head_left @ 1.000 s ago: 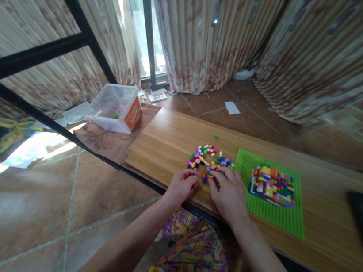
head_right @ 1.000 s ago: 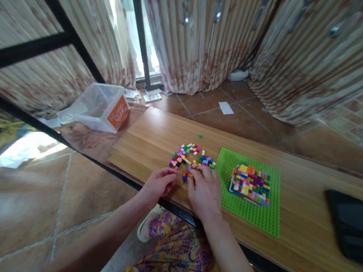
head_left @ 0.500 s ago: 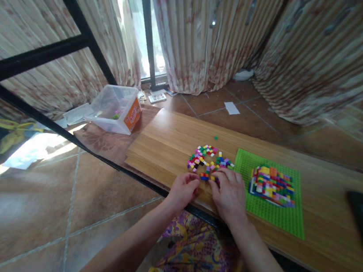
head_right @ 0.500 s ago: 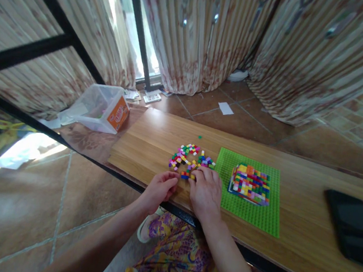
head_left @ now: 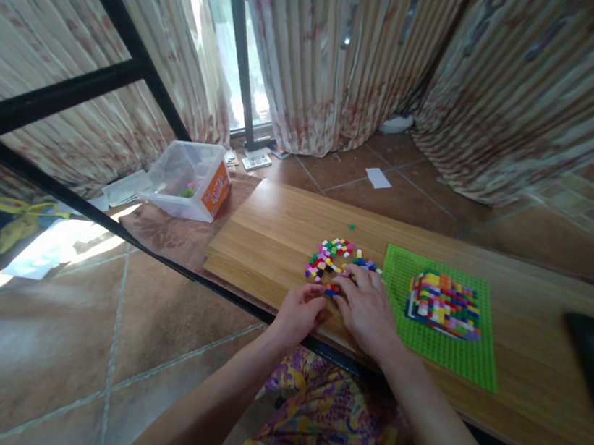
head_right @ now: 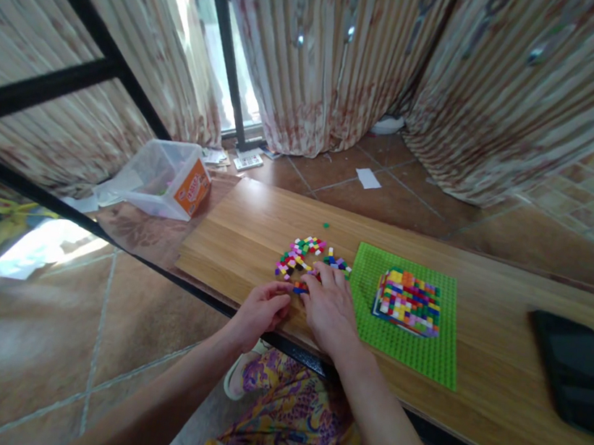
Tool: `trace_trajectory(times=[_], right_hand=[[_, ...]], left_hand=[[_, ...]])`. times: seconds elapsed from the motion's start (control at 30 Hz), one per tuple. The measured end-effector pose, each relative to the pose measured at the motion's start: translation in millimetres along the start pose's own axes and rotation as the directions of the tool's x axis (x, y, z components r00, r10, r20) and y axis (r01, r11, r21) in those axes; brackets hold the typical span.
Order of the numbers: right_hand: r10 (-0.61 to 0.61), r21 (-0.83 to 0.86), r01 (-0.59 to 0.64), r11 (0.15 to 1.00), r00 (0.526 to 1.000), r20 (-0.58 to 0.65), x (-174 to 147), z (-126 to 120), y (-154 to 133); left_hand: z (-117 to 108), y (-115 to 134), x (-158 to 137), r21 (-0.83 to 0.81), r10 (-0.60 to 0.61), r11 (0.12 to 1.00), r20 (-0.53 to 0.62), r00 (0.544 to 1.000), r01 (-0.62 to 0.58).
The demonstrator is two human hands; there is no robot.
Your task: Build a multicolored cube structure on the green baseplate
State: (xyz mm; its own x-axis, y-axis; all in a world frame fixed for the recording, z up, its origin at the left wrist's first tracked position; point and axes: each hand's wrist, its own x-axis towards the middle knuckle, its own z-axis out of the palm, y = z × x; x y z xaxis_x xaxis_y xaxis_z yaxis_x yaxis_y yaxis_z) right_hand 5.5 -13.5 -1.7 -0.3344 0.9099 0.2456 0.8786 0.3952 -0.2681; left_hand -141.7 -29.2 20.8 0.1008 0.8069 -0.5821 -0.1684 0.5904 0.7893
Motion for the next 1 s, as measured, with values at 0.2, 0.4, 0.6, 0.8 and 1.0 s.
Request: trace_trajectory(times=[0.2,0.4,0.6,0.8,1.0], right_hand=[[0.012,0.179,0.007,0.984,0.995,-0.104,-4.5,1.3,-5.9],[0.189,0.412,-0.123,0.903,0.974,-0.124,-14.4,-2.0,-22.2],[0.422,0.788,-0.352,0.505,0.897,0.13,-11.6,-12.1,-19.8],[0.501,0.863,-0.442,0.244,0.82,0.279,-6.3,-16.2,-26.5],[0.591,0.857,-0.442,0.266,0.777,0.217,-8.5,-4.6,-20.8]], left_hand=[[-4.0,-4.5,-1.6,-0.06,0.023,0.998,-0.013,1.0,-0.023],[-3.0,-6.0,-2.0,-0.153,0.134,0.981,0.121,0.984,-0.115],[-6.8,-9.5,5.3,0.093,0.287,0.95,0.123,0.95,-0.299],[-10.2,-6.7,8.1,0.288,0.442,0.828,0.194,0.876,-0.481],[-8.9,-8.5,10.2,0.234,0.356,0.889,0.188,0.915,-0.394]])
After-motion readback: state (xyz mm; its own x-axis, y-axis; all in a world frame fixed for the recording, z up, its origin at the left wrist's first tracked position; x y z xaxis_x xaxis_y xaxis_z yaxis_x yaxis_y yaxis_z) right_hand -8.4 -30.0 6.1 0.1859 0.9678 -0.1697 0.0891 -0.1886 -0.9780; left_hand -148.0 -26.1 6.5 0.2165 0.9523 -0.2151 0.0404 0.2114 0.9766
